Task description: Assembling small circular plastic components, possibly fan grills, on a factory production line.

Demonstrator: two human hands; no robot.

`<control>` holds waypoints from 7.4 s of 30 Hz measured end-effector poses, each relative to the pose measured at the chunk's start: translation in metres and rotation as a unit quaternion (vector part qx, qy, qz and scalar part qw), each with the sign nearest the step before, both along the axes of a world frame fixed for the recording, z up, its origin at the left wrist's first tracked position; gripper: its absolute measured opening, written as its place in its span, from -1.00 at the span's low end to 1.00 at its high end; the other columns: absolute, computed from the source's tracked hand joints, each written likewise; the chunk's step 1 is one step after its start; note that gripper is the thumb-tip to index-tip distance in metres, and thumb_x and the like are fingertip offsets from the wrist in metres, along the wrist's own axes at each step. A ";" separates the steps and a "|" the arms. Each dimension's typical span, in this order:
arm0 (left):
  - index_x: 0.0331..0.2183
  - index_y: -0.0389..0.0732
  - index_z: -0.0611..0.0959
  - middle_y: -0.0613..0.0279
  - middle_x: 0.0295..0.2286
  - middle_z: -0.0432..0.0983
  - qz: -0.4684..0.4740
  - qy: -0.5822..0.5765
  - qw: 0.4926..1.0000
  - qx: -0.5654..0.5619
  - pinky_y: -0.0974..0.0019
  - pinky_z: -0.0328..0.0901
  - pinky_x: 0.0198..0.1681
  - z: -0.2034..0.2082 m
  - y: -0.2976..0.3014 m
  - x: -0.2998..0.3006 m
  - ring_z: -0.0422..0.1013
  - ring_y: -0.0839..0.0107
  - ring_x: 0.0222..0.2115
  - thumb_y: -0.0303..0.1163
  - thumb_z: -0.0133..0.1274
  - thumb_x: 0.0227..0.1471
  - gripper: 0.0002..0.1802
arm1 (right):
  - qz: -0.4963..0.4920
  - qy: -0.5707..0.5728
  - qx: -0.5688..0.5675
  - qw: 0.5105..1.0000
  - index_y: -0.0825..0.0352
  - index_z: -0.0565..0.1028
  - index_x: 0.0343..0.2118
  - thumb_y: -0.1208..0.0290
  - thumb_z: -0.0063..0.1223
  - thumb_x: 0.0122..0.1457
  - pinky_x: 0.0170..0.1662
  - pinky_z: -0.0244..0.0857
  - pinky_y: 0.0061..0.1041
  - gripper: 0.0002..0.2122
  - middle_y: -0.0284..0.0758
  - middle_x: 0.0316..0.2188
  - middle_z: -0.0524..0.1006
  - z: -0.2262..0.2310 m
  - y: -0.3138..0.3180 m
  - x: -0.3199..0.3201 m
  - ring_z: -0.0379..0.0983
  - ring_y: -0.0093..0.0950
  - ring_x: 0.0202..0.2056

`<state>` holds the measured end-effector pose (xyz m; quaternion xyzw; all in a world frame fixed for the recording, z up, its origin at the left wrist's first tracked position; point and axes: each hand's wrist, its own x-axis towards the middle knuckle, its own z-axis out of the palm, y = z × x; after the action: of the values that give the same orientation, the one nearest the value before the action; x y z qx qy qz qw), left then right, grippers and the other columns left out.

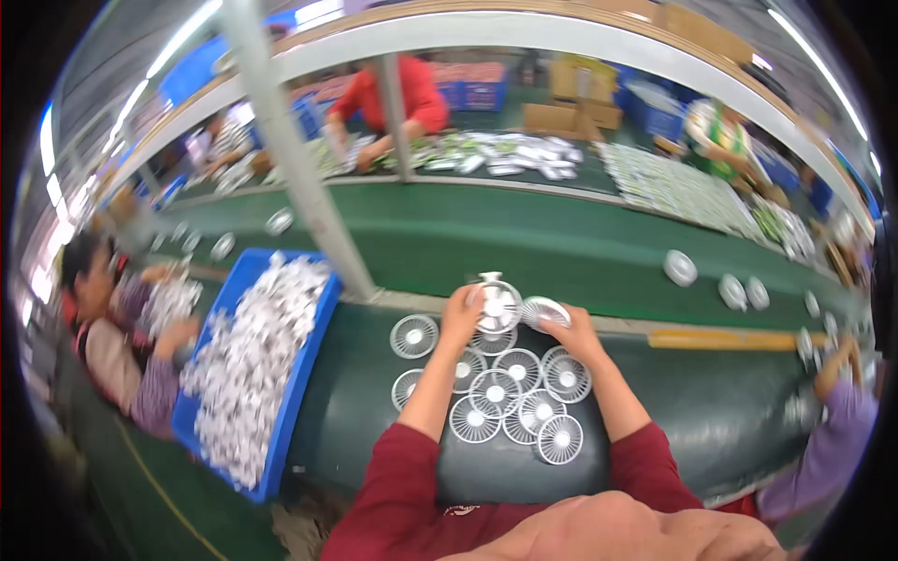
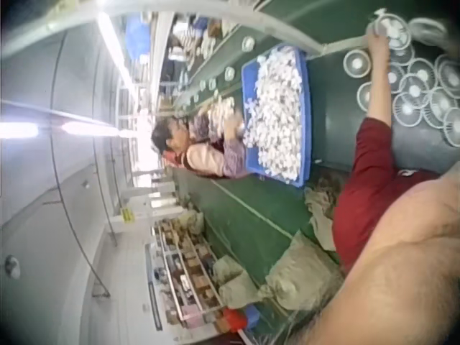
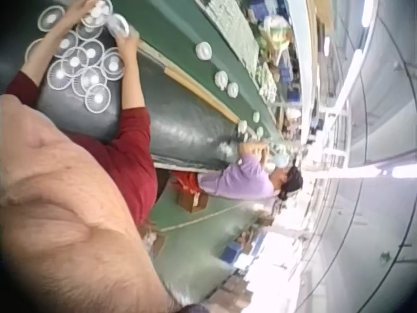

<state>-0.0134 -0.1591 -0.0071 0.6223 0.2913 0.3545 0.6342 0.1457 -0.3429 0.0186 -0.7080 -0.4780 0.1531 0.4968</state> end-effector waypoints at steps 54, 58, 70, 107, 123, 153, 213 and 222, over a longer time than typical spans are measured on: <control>0.10 -0.06 0.41 -0.06 0.16 0.19 0.221 0.340 0.823 0.398 -0.13 -0.03 0.24 -0.011 0.030 -0.129 0.01 -0.17 0.21 -0.11 0.05 0.09 -0.44 | -0.117 -0.063 0.065 0.989 0.37 0.55 -0.22 0.43 0.12 0.07 -0.16 0.39 -0.31 -0.78 -0.12 -0.27 0.57 0.005 -0.014 0.038 0.52 -0.20 -0.23; 0.09 -0.02 0.43 0.08 0.07 0.33 0.194 0.426 0.803 0.368 -0.10 0.10 0.14 -0.024 0.006 -0.125 0.17 -0.04 0.12 -0.14 0.17 -0.03 -0.38 | -0.016 -0.118 0.011 0.993 0.38 0.53 -0.18 0.43 0.13 0.04 -0.08 0.34 -0.30 -0.74 -0.09 -0.22 0.55 -0.002 -0.005 0.007 0.48 -0.17 -0.12; 0.08 -0.18 0.41 0.01 -0.12 0.51 0.127 0.124 0.933 0.314 0.25 0.36 -0.07 0.000 -0.047 -0.073 0.49 0.17 -0.13 -0.59 0.18 -0.11 -0.34 | 0.028 -0.263 -0.062 0.963 0.14 0.34 0.15 0.27 0.29 -0.05 0.13 0.07 -0.14 -0.36 -0.20 0.05 0.43 -0.019 0.011 -0.047 0.29 -0.20 0.10; 0.06 -0.11 0.48 0.12 -0.18 0.48 0.120 0.279 0.921 0.243 0.27 0.35 -0.08 0.015 -0.060 -0.177 0.43 0.26 -0.17 -0.27 0.43 -0.37 -0.14 | 0.013 -0.196 0.010 0.980 0.34 0.43 -0.30 0.38 0.39 -0.22 0.06 0.19 -0.22 -0.59 -0.13 -0.16 0.49 -0.023 0.019 -0.041 0.34 -0.13 -0.03; -0.25 -0.25 0.66 0.14 -0.32 0.62 0.077 0.136 0.967 0.200 0.35 0.39 -0.19 -0.009 -0.024 -0.067 0.54 0.40 -0.29 -0.30 0.16 0.02 -0.73 | 0.020 -0.230 0.011 0.973 0.37 0.48 -0.19 0.35 0.38 -0.19 0.11 0.16 -0.21 -0.55 -0.11 -0.06 0.46 -0.021 0.019 -0.044 0.31 -0.11 0.04; -0.39 -0.12 0.66 0.29 -0.42 0.54 0.140 0.169 0.926 0.306 0.16 0.34 -0.28 -0.014 -0.034 -0.061 0.43 0.22 -0.34 -0.31 0.09 0.02 -0.87 | 0.017 -0.245 -0.003 0.969 0.33 0.49 -0.17 0.34 0.37 -0.18 0.15 0.14 -0.18 -0.55 -0.06 0.01 0.43 -0.020 0.021 -0.041 0.28 -0.09 0.08; -0.06 -0.11 0.50 0.23 -0.15 0.53 -0.177 -0.259 0.852 -0.420 0.23 0.44 -0.14 0.031 -0.059 0.016 0.50 0.37 -0.16 0.08 -0.17 0.24 -0.51 | 0.017 -0.286 0.091 0.954 0.15 0.37 0.13 0.22 0.38 -0.18 0.16 0.12 -0.15 -0.29 -0.09 0.10 0.24 0.045 0.018 -0.068 0.17 -0.08 0.11; 0.09 -0.16 0.31 0.25 -0.02 0.31 0.010 -0.256 0.956 -0.143 0.31 0.17 0.09 0.034 -0.098 0.031 0.27 0.44 0.00 -0.21 -0.16 0.27 -0.58 | 0.106 0.006 0.174 0.979 0.39 0.11 0.25 0.07 -0.15 0.23 0.29 -0.09 -0.30 -0.37 -0.06 0.22 0.16 0.012 0.027 -0.053 0.07 -0.16 0.26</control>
<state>0.0177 -0.2573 0.0272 0.4102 0.1728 0.4628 0.7667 0.0927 -0.3161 0.0306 -0.5549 -0.5666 0.1236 0.5965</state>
